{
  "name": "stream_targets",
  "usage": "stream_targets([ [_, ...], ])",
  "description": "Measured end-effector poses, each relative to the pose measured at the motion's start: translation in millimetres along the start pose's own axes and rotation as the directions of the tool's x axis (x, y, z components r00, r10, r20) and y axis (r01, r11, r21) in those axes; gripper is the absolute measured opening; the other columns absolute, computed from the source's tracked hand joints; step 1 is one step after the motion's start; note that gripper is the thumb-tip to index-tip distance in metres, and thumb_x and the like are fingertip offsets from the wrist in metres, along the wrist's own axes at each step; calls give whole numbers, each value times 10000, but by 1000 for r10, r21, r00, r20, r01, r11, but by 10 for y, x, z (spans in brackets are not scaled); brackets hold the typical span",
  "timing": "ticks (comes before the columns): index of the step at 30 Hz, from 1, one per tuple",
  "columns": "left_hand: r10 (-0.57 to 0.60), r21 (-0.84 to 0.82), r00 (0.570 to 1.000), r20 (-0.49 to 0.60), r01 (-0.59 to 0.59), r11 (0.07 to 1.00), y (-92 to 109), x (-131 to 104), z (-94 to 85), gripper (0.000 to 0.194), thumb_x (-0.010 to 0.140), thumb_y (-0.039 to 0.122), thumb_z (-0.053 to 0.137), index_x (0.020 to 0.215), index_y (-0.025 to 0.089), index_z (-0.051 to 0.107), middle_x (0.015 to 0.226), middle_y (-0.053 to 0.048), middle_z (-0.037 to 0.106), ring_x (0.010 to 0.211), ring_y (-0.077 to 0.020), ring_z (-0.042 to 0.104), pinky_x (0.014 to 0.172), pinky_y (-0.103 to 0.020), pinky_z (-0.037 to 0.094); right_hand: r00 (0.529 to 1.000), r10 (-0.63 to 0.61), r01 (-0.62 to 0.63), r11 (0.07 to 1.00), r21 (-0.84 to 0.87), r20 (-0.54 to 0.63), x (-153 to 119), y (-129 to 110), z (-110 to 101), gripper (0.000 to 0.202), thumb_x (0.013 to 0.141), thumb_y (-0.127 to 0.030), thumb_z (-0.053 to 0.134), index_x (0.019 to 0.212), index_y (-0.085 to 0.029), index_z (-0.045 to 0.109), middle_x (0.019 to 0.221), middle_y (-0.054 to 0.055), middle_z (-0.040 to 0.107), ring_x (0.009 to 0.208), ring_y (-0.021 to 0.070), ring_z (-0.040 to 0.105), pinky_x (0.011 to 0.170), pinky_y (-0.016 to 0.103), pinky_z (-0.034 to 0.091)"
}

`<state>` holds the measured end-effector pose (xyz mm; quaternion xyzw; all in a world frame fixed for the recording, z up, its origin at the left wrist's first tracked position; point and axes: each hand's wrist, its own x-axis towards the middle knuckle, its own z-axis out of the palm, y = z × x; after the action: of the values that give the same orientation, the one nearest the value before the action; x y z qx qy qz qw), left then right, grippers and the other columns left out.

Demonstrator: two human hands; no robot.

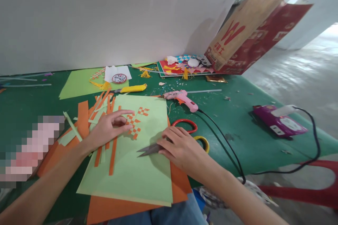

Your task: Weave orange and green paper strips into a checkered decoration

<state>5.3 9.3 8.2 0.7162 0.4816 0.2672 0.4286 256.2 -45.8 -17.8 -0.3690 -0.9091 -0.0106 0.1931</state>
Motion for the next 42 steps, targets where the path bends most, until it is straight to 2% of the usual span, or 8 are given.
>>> stream_targets([
  [3, -14, 33, 999, 38, 13, 999, 6, 3, 8, 377, 759, 346, 601, 1115, 221, 616, 667, 20, 637, 620, -138, 609, 644, -266, 512, 999, -11, 12, 999, 29, -33, 1, 29, 49, 185, 898, -246, 451, 924, -211, 631, 1049, 106, 639, 1073, 244, 578, 875, 434, 517],
  [10, -48, 28, 991, -124, 52, 998, -67, 51, -86, 342, 744, 386, 629, 1030, 200, 634, 772, -16, 674, 723, -162, 654, 740, -286, 533, 999, -32, 32, 999, 14, -18, 151, 122, 166, 168, 908, -213, 429, 948, -173, 588, 1231, 138, 594, 1133, 242, 574, 983, 487, 463],
  [27, -63, -106, 977, -203, 42, 993, -50, 52, -79, 395, 695, 439, 673, 993, 184, 629, 761, -33, 674, 694, -184, 672, 694, -308, 558, 999, -19, 17, 998, 66, 40, 320, 144, 187, 147, 899, -190, 441, 971, -156, 565, 1283, 151, 563, 1201, 258, 522, 958, 442, 485],
  [31, -63, -121, 976, -206, 38, 992, -66, 43, -95, 373, 706, 411, 671, 1000, 185, 628, 747, -26, 668, 694, -181, 673, 686, -294, 556, 996, 4, -10, 998, 68, 86, 286, 130, 76, 127, 891, -218, 466, 936, -177, 578, 1226, 120, 605, 1143, 236, 567, 924, 411, 498],
  [33, -60, -146, 982, -180, 33, 989, -54, 34, -89, 364, 710, 401, 670, 999, 184, 622, 738, -21, 663, 685, -179, 667, 696, -308, 554, 991, 98, -107, 989, 98, 94, 269, 237, -36, 147, 879, -286, 499, 953, -193, 585, 1159, 98, 641, 1038, 222, 620, 855, 373, 523],
  [35, -58, -172, 990, -129, 36, 984, -31, 22, -71, 355, 717, 392, 662, 1003, 187, 615, 720, -9, 651, 678, -170, 656, 706, -313, 548, 954, 299, -298, 954, 28, -8, 265, 450, -149, 229, 871, -363, 499, 980, -186, 595, 1063, 116, 665, 950, 242, 636, 779, 378, 525],
  [38, -79, -178, 997, -11, 76, 981, 15, -2, -35, 376, 720, 386, 659, 1038, 190, 611, 707, 8, 624, 690, -157, 641, 698, -290, 531, 816, 556, -578, 781, -237, -157, 281, 852, -235, 346, 852, -442, 483, 980, -149, 616, 981, 176, 646, 964, 332, 588, 723, 435, 483],
  [42, -110, -151, 989, 97, 124, 981, 45, -21, -9, 392, 722, 400, 656, 1041, 176, 616, 748, -1, 622, 732, -153, 626, 711, -274, 511, 705, 709, -670, 682, -293, 37, 285, 1113, -181, 365, 846, -436, 479, 984, -128, 617, 957, 162, 644, 894, 305, 601, 676, 370, 449],
])
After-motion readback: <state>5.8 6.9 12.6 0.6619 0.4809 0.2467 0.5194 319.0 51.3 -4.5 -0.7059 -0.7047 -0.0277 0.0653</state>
